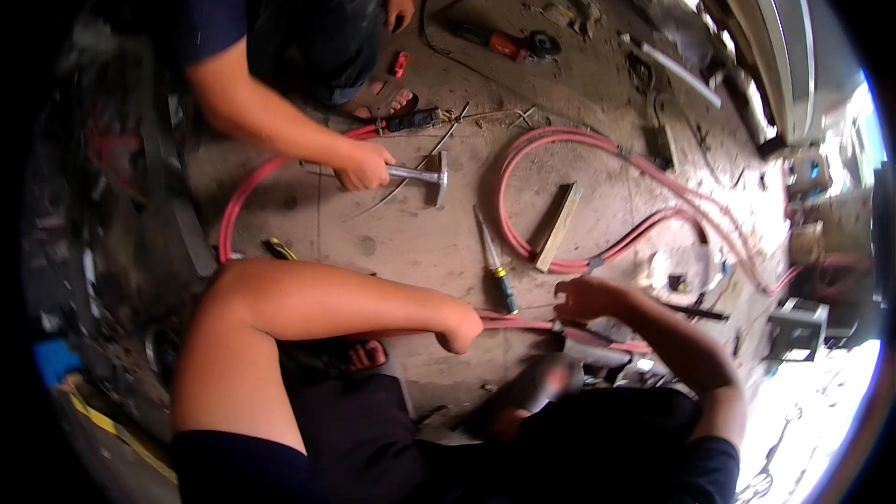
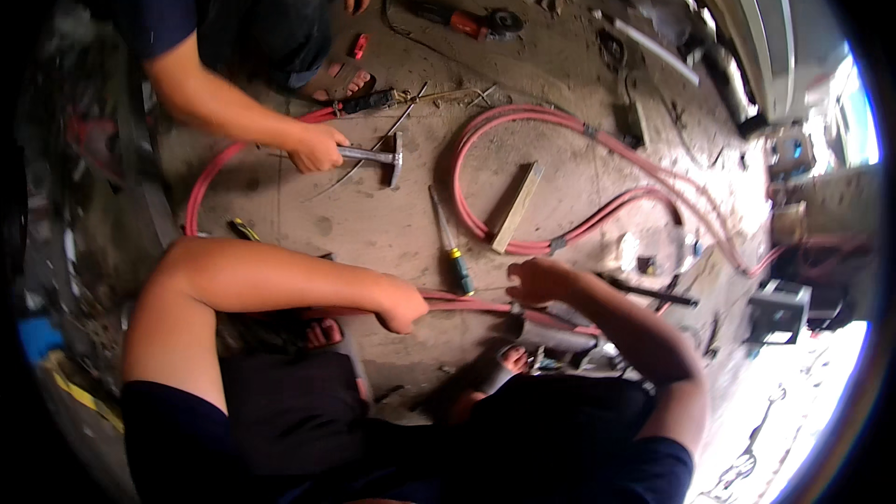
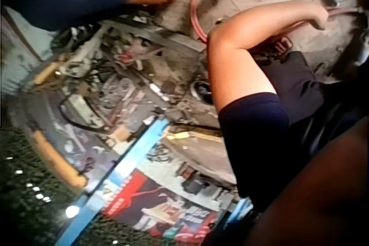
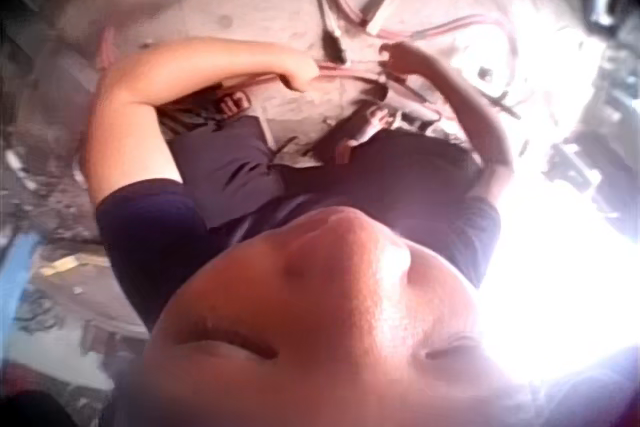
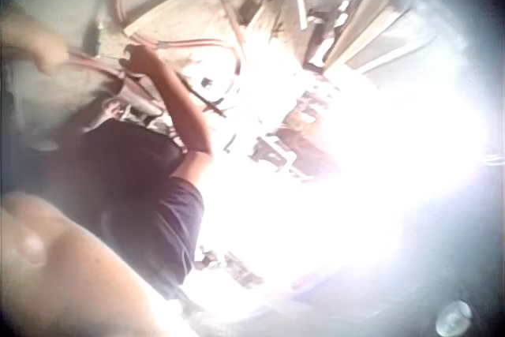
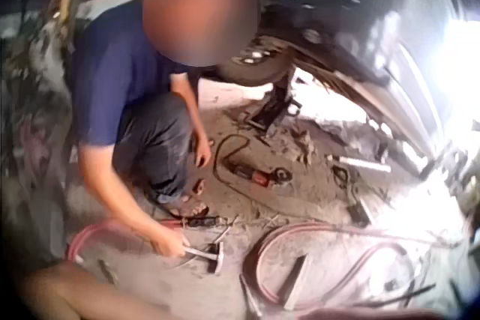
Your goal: The person sits on the floor and uses a screwdriver to strip the outer insulation of a red hose. They hold the hose with one hand and scrape the surface with the tool in the other. Another person is visible in the background welding metal parts.
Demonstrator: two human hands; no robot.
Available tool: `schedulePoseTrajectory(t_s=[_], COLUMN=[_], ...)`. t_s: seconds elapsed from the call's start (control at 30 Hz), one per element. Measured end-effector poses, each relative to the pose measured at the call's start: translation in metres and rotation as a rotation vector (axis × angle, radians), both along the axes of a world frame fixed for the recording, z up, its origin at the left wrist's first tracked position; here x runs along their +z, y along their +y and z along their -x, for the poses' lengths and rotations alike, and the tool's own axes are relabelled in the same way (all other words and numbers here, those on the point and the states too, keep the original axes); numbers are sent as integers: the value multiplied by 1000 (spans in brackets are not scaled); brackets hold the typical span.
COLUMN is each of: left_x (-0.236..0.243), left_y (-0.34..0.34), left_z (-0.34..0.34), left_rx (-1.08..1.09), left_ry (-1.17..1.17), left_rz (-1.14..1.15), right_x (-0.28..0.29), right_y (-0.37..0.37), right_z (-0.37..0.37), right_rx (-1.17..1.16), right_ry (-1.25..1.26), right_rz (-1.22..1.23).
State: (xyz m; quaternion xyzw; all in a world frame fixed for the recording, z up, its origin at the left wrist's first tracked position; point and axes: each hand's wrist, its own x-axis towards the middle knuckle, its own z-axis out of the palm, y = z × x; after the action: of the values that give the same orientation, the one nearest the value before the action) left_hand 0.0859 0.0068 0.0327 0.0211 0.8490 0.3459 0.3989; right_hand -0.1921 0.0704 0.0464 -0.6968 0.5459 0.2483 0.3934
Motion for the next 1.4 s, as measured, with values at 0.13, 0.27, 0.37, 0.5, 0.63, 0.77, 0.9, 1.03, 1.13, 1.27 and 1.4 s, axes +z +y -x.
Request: schedulePoseTrajectory(t_s=[0.13,0.27,0.37,0.5,0.63,0.77,0.9,1.03,1.13,1.27,1.4], left_x=[-8,-1,-2,-1,3,2,-6,-4,-10,-33,-30], left_y=[-4,-8,-4,-2,0,1,2,1,-2,3,0], left_z=[-5,-9,-13,-3,1,7,10,6,14,10,10], left_rx=[9,32,63,91,57,31,67,77,5,-43,-23], left_ry=[-66,-98,-91,-112,-128,-100,-45,-39,-39,-28,21], left_rz=[3,-12,-22,6,15,4,-11,-3,3,13,-17], right_x=[-43,-42,-44,-56,-57,-66,-76,-51,-45,-35,-20], right_y=[4,-14,-20,-14,-14,-9,-2,-4,-6,-4,-3], right_z=[31,46,64,90,90,87,87,54,41,12,-4], right_rx=[-15,35,-22,-89,-87,-67,-37,-77,-185,-90,-105], right_ry=[-51,77,109,124,97,66,53,-34,-149,-211,-225], right_rz=[16,0,-10,30,12,27,20,-6,-99,-73,-172])
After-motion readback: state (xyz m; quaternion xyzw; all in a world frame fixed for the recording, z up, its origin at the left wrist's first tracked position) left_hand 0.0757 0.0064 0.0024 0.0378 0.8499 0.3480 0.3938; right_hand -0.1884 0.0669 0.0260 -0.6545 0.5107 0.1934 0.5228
